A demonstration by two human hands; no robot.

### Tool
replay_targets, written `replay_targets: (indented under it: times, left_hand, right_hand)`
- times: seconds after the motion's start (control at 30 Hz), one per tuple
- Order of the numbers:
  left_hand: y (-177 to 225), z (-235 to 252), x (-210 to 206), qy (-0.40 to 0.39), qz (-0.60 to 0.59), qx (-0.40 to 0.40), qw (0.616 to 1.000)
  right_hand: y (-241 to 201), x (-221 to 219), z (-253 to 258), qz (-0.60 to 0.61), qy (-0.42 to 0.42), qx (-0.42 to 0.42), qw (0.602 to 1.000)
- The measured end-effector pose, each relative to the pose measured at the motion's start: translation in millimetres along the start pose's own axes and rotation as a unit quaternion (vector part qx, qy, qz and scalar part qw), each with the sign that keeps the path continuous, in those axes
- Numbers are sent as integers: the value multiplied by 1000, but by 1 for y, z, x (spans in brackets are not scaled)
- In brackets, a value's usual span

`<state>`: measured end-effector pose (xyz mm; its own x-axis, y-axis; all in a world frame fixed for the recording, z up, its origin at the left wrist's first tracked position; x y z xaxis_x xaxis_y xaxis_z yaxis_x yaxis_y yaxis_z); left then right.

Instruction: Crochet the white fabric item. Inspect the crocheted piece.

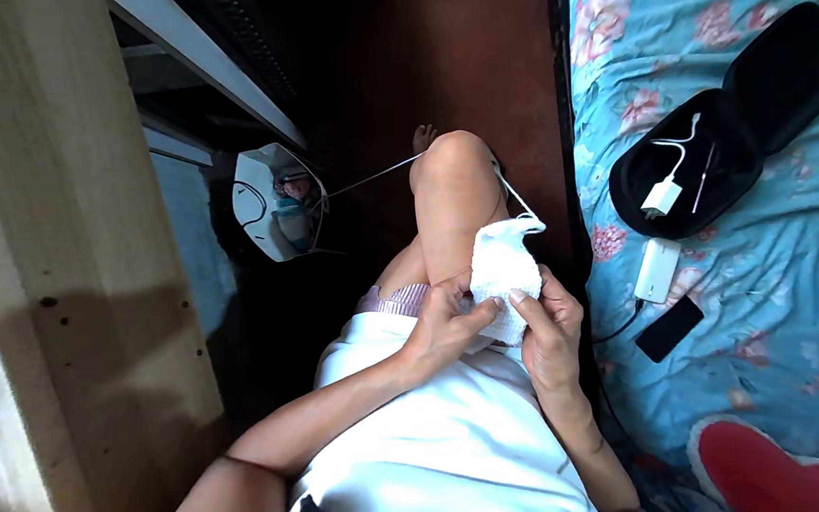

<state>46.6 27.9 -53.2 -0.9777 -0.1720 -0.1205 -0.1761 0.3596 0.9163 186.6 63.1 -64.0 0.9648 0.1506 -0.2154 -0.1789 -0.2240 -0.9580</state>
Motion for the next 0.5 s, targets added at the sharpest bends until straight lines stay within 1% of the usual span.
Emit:
replay_targets:
  times: [0.07, 0.2, 0.3, 0.4, 0.5]
  left_hand:
    - [-1, 0, 0, 10, -11, 0, 1000]
    - [-1, 2, 1, 22, -84, -1, 996]
    - [-1, 3, 0, 36, -125, 21, 991]
    - [0, 3, -1, 40, -139, 34, 989]
    - [0, 4, 0, 40, -143, 39, 988]
  right_hand:
    - [0, 0, 0, -2, 2, 3, 1000]
    - [2, 0, -2, -33, 4, 28, 999]
    - [3, -1, -4, -74, 8, 56, 996]
    - [3, -1, -5, -100, 10, 75, 992]
    - [2, -2, -6, -104, 6, 72, 992]
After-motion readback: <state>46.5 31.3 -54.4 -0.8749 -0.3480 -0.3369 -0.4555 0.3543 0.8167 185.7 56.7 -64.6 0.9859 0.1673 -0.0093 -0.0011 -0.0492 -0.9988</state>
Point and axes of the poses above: each hand's wrist, its own z-axis towards the middle knuckle, its own x-axis out of the back of the hand, y = z × x, the point moved 3 cm from there along z, towards the middle knuckle, and after that the axes turned 2 degrees about x, right-handed, at the moved point
